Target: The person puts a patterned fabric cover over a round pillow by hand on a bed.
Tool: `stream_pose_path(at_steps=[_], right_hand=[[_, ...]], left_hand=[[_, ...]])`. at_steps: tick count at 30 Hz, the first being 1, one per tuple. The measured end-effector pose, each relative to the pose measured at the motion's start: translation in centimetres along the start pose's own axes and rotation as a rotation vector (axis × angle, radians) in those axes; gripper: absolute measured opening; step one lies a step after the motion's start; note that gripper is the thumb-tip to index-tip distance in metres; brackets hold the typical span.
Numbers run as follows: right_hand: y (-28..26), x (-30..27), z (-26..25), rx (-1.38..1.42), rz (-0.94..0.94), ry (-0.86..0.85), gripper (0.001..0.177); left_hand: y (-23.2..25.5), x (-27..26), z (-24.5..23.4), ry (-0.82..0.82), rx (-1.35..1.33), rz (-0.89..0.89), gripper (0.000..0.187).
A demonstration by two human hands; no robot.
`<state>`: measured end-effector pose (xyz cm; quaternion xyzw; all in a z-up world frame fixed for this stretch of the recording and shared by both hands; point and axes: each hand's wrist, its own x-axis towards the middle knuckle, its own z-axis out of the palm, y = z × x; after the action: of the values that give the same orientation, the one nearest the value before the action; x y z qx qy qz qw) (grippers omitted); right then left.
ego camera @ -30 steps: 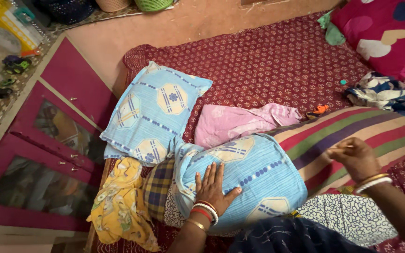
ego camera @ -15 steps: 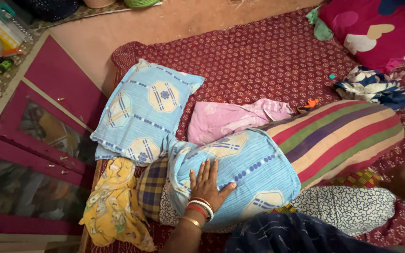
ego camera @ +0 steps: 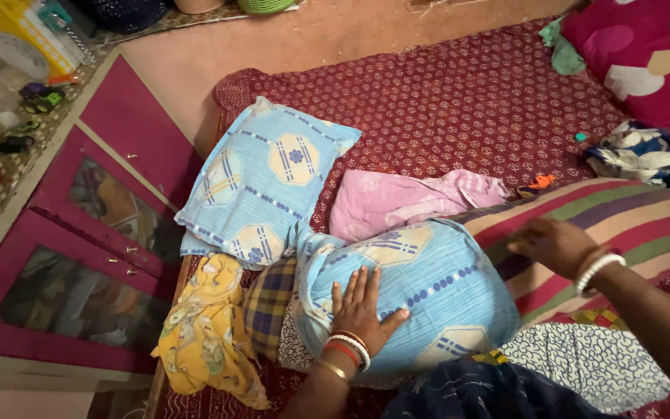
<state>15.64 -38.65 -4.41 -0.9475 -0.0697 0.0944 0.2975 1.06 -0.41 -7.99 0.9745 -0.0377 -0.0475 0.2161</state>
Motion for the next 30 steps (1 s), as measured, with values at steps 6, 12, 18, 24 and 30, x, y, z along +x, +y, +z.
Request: stream_pose_path(at_steps=[6,12,18,24,30], right_hand=[[-2.8,6.9,3.2,-0.136,-0.125,-0.079,0.05],[-3.7,12.4,6.1,-0.055,0.015,-0.091,0.078],[-5.3,11.9,11.2,-0.171,-0.239,-0.242,0.095],[-8.3,11.6,7.9,-0.486,-0.214,-0.593,0.128],[-5.8,13.2,9.1,-0.428,-0.277,-0.677,0.113]], left_hand=[[-0.1,-0.8,0.1,0.066,0.013,0.039,0.1],[0.8,0.1,-3.4,-0.012,-0.041,-0.017,0.089],[-2.2,6.7,-5.6,0.295,-0.19,-0.126,0.042],[-7.3,16.0,-4.0,0.339,0.058,-0.214,0.022],[-9.8,21.9,0.9,0.241,0.207,-0.379,0.016]])
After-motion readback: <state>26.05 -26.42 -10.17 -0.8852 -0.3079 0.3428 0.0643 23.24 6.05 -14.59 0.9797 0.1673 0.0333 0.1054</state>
